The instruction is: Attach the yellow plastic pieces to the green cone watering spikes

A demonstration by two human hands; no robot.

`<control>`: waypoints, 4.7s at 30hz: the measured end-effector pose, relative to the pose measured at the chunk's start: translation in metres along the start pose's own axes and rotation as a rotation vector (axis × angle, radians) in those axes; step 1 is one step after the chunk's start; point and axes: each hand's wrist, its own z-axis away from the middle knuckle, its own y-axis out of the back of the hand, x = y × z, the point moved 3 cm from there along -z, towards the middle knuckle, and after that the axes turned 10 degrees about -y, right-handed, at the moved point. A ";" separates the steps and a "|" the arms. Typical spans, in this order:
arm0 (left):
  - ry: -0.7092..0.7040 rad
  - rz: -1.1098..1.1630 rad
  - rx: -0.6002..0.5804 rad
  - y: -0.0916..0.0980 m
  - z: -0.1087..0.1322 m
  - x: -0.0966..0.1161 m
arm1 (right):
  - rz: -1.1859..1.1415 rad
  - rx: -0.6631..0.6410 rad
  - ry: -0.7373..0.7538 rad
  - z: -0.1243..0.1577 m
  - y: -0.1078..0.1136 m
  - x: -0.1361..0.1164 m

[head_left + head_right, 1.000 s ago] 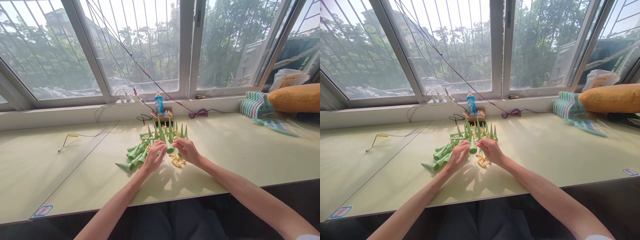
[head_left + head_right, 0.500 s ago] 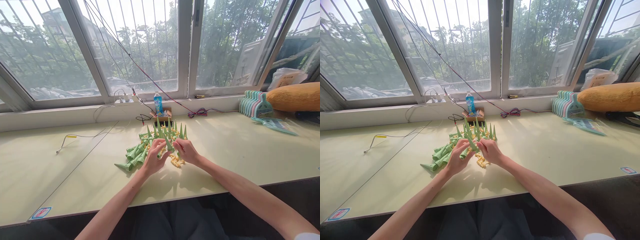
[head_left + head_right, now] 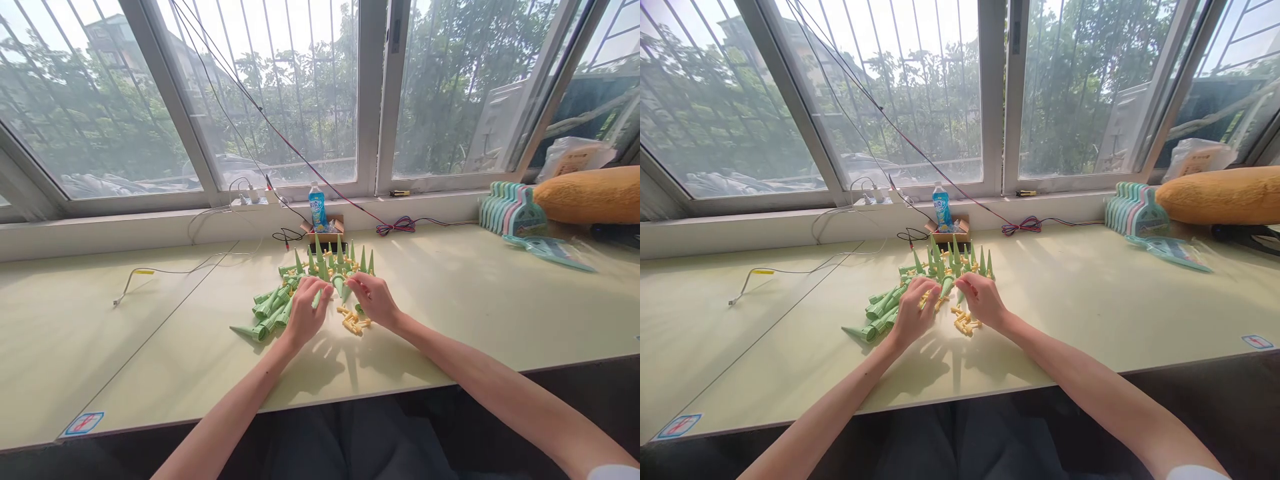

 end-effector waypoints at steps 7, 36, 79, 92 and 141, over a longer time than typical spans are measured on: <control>0.017 0.054 -0.109 -0.001 -0.001 0.004 | 0.015 -0.032 0.077 0.001 0.000 -0.002; -0.032 -0.028 0.024 -0.001 0.000 0.002 | -0.105 -0.067 -0.099 0.002 -0.003 0.003; -0.026 0.145 -0.110 -0.002 -0.001 0.010 | 0.025 -0.102 -0.007 0.000 -0.001 -0.002; -0.047 0.120 -0.108 -0.004 0.000 0.009 | 0.098 -0.144 0.006 0.001 -0.001 0.005; 0.040 0.115 -0.066 -0.001 0.000 0.004 | -0.063 -0.133 -0.084 0.003 -0.002 0.005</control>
